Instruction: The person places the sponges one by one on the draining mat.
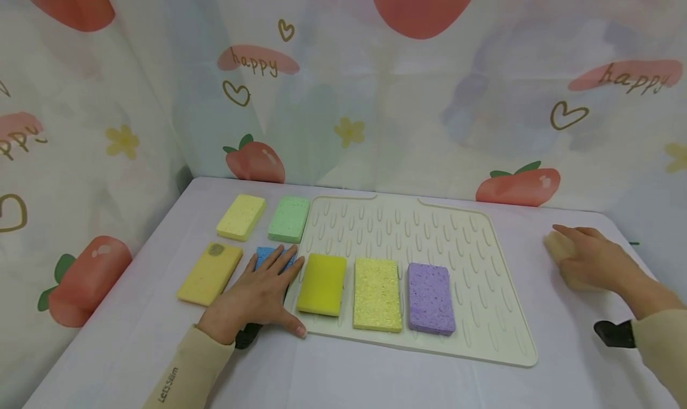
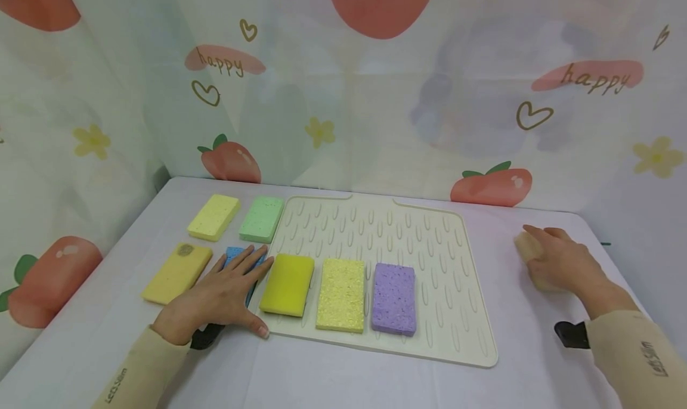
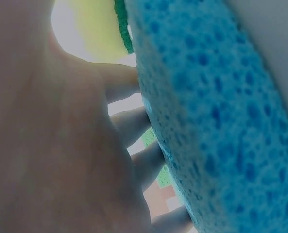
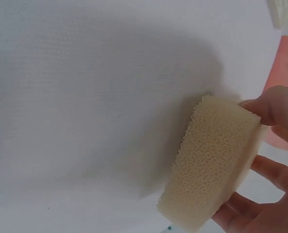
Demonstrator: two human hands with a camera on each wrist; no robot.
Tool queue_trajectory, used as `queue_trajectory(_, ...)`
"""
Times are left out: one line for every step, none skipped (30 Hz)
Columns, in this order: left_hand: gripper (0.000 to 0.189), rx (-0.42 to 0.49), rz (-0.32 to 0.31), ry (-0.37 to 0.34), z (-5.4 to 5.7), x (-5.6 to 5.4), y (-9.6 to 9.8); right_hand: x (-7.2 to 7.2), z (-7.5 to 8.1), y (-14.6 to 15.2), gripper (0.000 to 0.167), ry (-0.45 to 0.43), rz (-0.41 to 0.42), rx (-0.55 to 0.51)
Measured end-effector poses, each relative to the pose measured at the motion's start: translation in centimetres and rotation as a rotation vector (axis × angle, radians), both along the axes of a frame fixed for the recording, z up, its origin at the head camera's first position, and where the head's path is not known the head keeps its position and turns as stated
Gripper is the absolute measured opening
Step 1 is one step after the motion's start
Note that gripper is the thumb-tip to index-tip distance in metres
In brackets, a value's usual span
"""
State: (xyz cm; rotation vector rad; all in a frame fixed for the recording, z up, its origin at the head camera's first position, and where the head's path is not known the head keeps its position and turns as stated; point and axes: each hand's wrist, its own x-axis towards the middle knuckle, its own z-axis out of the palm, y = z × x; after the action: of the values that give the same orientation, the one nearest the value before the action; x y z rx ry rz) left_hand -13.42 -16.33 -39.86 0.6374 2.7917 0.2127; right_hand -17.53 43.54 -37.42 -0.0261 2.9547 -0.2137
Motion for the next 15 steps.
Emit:
queue_trajectory(0.131, 0.0, -0.001, 0.0, 0.0, 0.0, 0.0, 0.1, 0.2, -0.1, 0.072, 0.016, 0.009, -0.001)
queue_trajectory(0.131, -0.001, 0.0, -0.002, 0.0, 0.0, 0.0, 0.2, 0.3, -0.2, 0.072, 0.027, 0.013, -0.006)
queue_trajectory(0.131, -0.002, 0.0, -0.003, 0.0, 0.0, 0.0, 0.3, 0.4, -0.4, 0.072, 0.034, 0.019, -0.01)
queue_trajectory(0.132, -0.004, 0.001, -0.005, 0.0, 0.0, 0.0, 0.3, 0.5, -0.5, 0.073, 0.041, 0.021, -0.014)
queue_trajectory(0.132, -0.005, 0.001, -0.007, 0.0, 0.0, 0.0, 0.4, 0.7, -0.7, 0.075, 0.038, 0.014, -0.02)
queue_trajectory(0.132, -0.004, 0.001, -0.007, -0.1, 0.0, 0.0, 0.4, 0.8, -0.8, 0.076, 0.041, 0.012, -0.024)
queue_trajectory(0.132, -0.005, 0.0, -0.006, -0.1, 0.0, 0.0, 0.5, 0.9, -1.0, 0.078, 0.043, 0.007, -0.028)
queue_trajectory(0.132, -0.005, 0.0, -0.004, -0.1, 0.0, 0.0, 0.5, 1.0, -1.2, 0.079, 0.043, 0.004, -0.027)
queue_trajectory(0.132, -0.005, -0.002, -0.002, -0.1, 0.0, 0.0, 0.6, 1.1, -1.3, 0.081, 0.042, 0.0, -0.028)
queue_trajectory(0.132, -0.004, -0.003, 0.0, -0.1, 0.0, 0.0, 0.7, 1.1, -1.4, 0.081, 0.052, 0.004, -0.026)
queue_trajectory(0.131, -0.003, -0.004, 0.001, 0.0, 0.0, 0.0, 0.7, 1.2, -1.6, 0.082, 0.058, 0.007, -0.023)
queue_trajectory(0.131, -0.001, -0.005, 0.003, 0.0, 0.0, 0.0, 0.8, 1.2, -1.7, 0.081, 0.069, 0.014, -0.018)
queue_trajectory(0.131, 0.0, -0.006, 0.002, 0.0, 0.0, 0.0, 0.9, 1.2, -1.9, 0.081, 0.08, 0.022, -0.014)
queue_trajectory(0.131, 0.001, -0.006, 0.002, 0.0, 0.0, -0.1, 0.9, 1.2, -2.0, 0.08, 0.09, 0.03, -0.01)
queue_trajectory(0.131, 0.001, -0.006, 0.001, 0.0, 0.0, -0.1, 1.0, 1.2, -2.2, 0.078, 0.102, 0.039, -0.008)
